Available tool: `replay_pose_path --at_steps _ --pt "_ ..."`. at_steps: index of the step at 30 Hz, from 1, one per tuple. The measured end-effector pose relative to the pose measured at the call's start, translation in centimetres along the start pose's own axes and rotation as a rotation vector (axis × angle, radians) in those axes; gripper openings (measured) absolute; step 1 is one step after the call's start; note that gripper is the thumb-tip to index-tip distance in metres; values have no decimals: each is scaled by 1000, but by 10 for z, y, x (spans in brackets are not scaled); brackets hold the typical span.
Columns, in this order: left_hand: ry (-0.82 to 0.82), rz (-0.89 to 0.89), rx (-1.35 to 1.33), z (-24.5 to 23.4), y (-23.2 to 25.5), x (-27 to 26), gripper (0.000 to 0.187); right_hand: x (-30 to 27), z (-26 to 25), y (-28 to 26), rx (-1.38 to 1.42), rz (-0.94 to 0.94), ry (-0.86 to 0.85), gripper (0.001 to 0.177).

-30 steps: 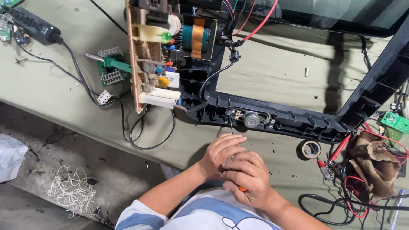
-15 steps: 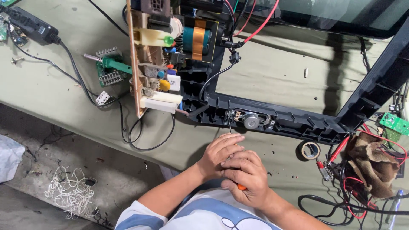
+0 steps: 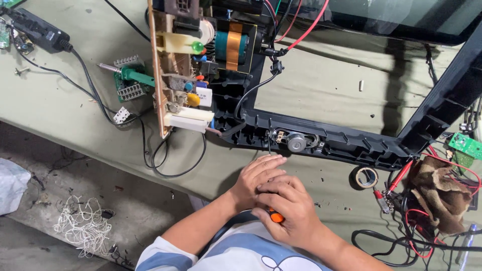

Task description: The person uses a screwdriver to tighten screws on the back panel of a disassembled television. They repeatedly adjust the screwdriver and reposition their hands to secure the screws in place.

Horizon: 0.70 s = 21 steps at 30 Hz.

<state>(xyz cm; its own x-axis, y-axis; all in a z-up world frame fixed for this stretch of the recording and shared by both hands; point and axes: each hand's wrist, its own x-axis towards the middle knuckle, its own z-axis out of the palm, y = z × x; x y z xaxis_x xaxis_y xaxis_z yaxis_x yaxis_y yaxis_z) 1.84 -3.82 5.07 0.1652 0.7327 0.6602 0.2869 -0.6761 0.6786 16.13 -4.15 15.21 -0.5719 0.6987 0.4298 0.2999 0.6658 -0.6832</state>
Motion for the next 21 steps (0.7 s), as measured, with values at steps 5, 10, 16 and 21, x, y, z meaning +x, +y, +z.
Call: replay_pose_path --at_steps 5,10,16,21 --pt "24 1 21 0 0 5 33 15 -8 -13 -31 12 -48 12" --pt "23 -9 18 -3 -3 5 42 16 -8 -13 -65 64 -84 19" --pt "-6 12 65 -5 -17 -1 27 20 -4 -7 -18 100 -87 25" --pt "-48 10 73 -11 -21 -6 27 30 -6 -3 30 32 -178 26"
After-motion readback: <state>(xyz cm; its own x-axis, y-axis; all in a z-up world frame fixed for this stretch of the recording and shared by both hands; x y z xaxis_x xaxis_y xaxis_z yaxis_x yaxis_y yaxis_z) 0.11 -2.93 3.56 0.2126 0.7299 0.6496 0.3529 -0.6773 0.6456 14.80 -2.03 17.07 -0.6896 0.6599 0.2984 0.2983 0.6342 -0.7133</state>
